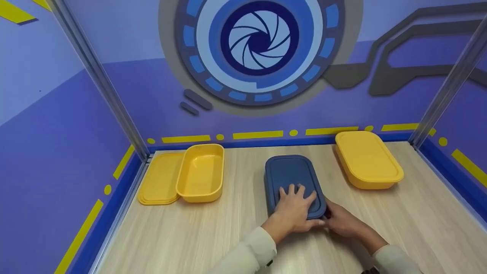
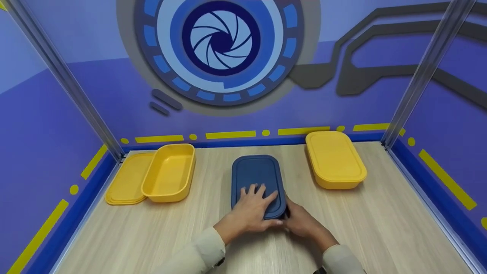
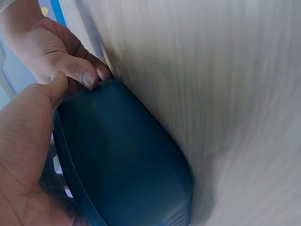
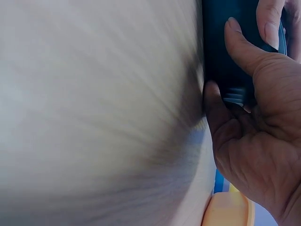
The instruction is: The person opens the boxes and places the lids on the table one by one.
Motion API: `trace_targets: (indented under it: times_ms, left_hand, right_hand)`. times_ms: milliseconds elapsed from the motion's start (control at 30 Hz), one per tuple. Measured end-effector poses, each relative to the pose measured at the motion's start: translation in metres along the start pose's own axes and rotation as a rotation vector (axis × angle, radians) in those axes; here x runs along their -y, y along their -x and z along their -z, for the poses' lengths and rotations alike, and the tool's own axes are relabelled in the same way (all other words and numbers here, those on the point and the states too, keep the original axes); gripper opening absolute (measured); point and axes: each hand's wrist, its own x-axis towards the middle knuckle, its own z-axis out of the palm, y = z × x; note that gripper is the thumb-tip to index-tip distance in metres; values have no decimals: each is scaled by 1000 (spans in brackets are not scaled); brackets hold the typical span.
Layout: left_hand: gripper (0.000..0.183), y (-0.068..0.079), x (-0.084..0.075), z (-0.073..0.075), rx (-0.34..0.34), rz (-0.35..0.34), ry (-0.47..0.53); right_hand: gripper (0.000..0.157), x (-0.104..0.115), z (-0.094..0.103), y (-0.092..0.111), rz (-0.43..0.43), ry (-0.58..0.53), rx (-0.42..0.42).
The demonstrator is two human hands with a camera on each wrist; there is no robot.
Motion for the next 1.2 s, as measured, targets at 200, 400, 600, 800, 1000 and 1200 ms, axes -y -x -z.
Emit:
trace_targets:
  times_ms: [200,400,600,800,1000,1200]
  left_hand:
    - [86,0,-1,-5,-9,5,39]
    - [82,-2,-7,-8,-40,14,19]
    - [80,-6,-8,-11,-40,42,34]
    - [79,-8,-10,-10,-37,36,43]
    - [79,-8,-11,-10,-30,35,20]
    - [76,-10,-12,-12,-44,32,11]
  right_hand:
    - [99,-1,-1,0,-15,37,-24]
    - [103,-1,0,0,-31,35,-45]
    - [105,1,0,-3,-42,-14,-37]
    - [103,-1,2,-2,-80,-52,-19]
    - [103,-3,4,-3,-82,-50,-16]
    - [101,-5,6,-4,-61,-29,-13]
